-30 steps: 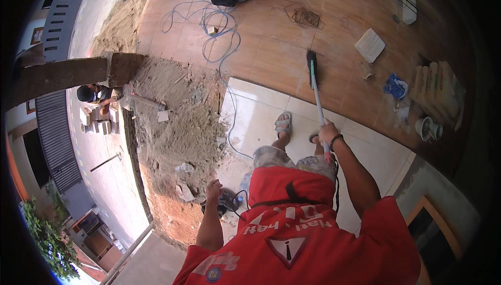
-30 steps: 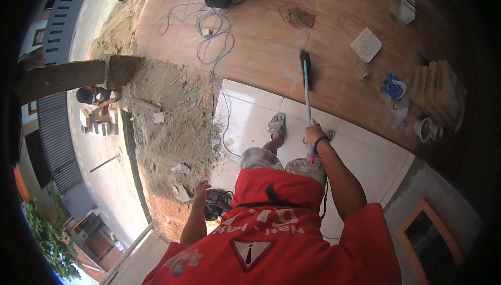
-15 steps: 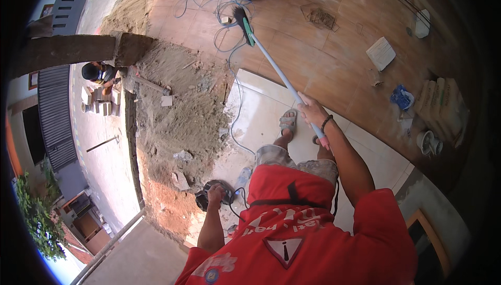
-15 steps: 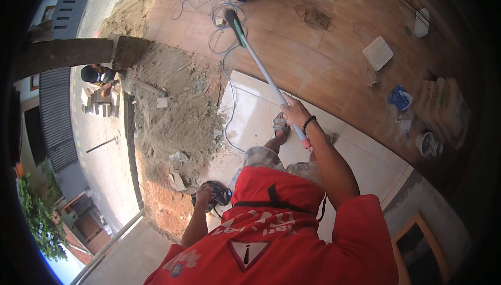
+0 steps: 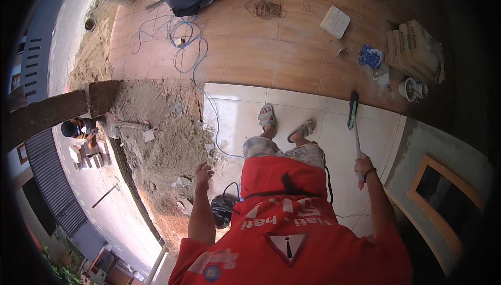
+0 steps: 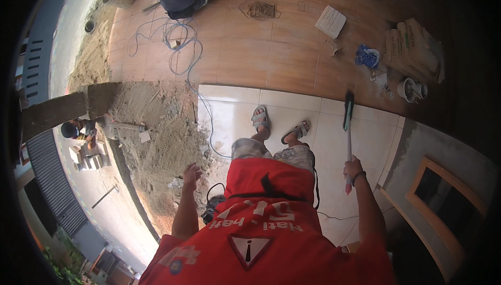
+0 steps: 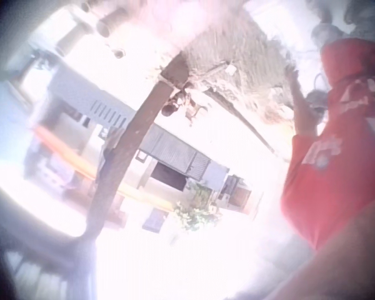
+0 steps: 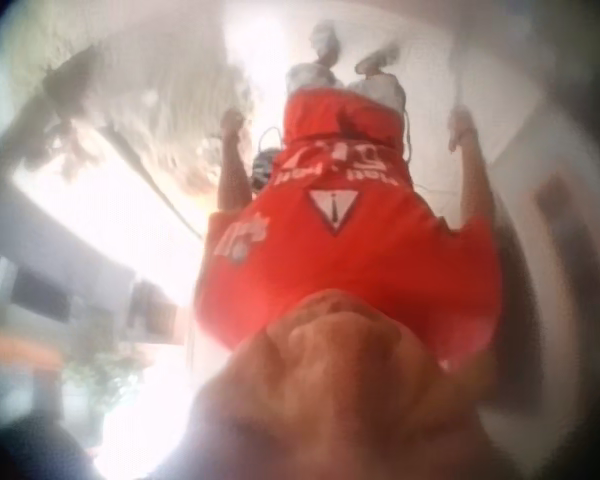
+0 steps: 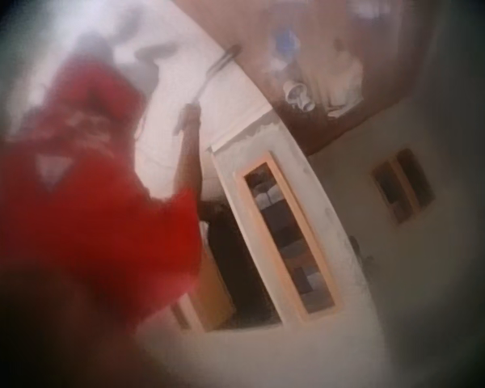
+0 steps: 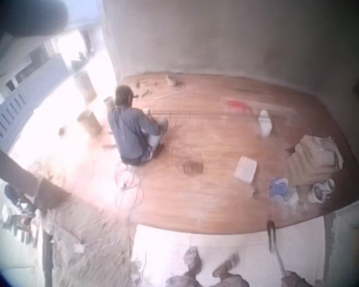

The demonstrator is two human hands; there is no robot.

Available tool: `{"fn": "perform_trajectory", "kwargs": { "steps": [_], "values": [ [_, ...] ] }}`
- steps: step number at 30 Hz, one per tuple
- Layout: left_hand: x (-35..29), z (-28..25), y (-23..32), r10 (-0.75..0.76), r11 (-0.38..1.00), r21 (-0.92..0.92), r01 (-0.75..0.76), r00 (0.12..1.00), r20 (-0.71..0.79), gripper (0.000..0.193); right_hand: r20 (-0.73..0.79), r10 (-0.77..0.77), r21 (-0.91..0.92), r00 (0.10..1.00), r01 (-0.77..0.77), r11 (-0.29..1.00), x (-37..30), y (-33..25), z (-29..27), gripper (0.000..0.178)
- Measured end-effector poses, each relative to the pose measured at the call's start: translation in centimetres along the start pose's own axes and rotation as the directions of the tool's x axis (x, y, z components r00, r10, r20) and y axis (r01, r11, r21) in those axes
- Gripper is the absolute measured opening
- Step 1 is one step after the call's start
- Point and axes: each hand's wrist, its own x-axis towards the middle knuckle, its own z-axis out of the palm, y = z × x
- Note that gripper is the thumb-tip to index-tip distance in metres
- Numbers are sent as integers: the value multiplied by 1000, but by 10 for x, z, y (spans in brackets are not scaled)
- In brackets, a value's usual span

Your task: The person scrapes excess grout from tile joints with a trowel, then sweeps the floor with a broom. Later, the person squats and applies grout to the wall base using a brush and bucket.

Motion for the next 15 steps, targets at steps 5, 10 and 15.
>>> {"fn": "perform_trajectory", "kwargs": {
  "steps": [5,10,15],
  "values": [
    [-8,-9,5,29,999,44,-28,999,-17,36,229,41,123,973,-70,990,73,27,54,12],
    [-43,-15,-43,5,1000,24,-4,998,-58,34,306,-16,-7,952,19,1000,41,14,109,13],
    [-99,11,-99,-54,998,23,57,990,-134,32,337,-28,263,941,-65,963,44,25,106,11]
  ]
}}
